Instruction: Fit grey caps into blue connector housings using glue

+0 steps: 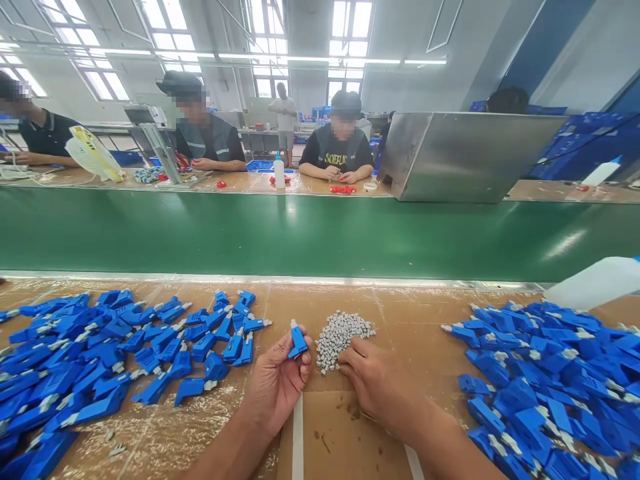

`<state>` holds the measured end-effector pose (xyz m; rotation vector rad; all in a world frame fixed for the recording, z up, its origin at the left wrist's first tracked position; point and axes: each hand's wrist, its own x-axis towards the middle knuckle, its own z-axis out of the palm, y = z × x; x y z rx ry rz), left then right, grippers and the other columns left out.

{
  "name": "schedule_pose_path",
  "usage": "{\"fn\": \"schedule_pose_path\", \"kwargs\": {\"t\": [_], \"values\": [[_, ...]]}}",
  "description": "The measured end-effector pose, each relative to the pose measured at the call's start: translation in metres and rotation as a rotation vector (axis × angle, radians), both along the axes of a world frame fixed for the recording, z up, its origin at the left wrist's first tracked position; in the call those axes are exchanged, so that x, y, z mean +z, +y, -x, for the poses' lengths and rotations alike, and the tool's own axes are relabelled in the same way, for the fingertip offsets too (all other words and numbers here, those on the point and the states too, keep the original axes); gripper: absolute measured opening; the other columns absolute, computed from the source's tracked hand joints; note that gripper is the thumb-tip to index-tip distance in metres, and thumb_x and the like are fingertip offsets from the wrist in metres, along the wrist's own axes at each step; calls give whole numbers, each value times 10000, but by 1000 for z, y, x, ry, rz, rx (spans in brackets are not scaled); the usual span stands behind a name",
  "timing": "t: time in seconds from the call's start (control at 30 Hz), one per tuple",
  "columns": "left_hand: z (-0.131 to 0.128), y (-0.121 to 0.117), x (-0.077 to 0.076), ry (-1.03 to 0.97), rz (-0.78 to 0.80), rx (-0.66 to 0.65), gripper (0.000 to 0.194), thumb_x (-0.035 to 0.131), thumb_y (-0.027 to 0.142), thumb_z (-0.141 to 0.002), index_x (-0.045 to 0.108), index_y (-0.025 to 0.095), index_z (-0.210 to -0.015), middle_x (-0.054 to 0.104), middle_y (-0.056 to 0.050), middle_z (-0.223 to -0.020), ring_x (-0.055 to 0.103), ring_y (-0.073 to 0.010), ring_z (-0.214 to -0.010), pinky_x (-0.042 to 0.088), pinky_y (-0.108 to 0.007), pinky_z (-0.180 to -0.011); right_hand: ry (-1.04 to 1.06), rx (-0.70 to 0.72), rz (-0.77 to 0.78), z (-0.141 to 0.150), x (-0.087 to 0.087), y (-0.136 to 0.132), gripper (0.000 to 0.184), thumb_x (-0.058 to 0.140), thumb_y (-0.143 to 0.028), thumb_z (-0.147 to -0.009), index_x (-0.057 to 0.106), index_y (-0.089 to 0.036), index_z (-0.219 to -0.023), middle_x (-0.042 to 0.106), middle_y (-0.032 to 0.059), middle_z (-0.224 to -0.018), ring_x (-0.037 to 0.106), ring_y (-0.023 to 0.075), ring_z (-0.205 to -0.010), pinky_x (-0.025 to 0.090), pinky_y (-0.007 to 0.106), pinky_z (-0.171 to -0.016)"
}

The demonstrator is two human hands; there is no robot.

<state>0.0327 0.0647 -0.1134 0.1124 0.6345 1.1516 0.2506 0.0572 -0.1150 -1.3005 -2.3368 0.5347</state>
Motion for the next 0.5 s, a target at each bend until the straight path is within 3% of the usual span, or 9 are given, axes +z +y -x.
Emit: {"fn": "schedule_pose_path", "kwargs": {"t": [0.2, 0.37, 0.5], "values": [[-7, -5, -1, 10, -58, -9, 337, 922, 266, -781, 756, 100, -1023, 739, -49, -845, 654, -96, -631, 534, -173, -556, -32, 8, 72, 5, 5, 3, 265, 501, -220, -1098, 729, -230, -963, 686, 50, -946, 678, 223, -862, 512, 330, -747], [-8, -5, -1, 0, -59, 3, 377, 956, 284, -739, 762, 95, -1001, 740, -50, -823, 651, -104, -618, 528, -183, -542, -8, 13, 117, 11, 5, 6, 222, 529, -182, -1039, 710, -219, -915, 681, 59, -962, 659, 225, -841, 518, 343, -757], [-7, -5, -5, -3, -60, -2, 442, 1010, 292, -672, 768, 95, -985, 753, -56, -830, 662, -110, -621, 540, -186, -547, 59, -59, 144, 9, 17, 6, 177, 549, -236, -1018, 648, -219, -872, 684, 40, -867, 634, 221, -796, 519, 351, -752]]}}
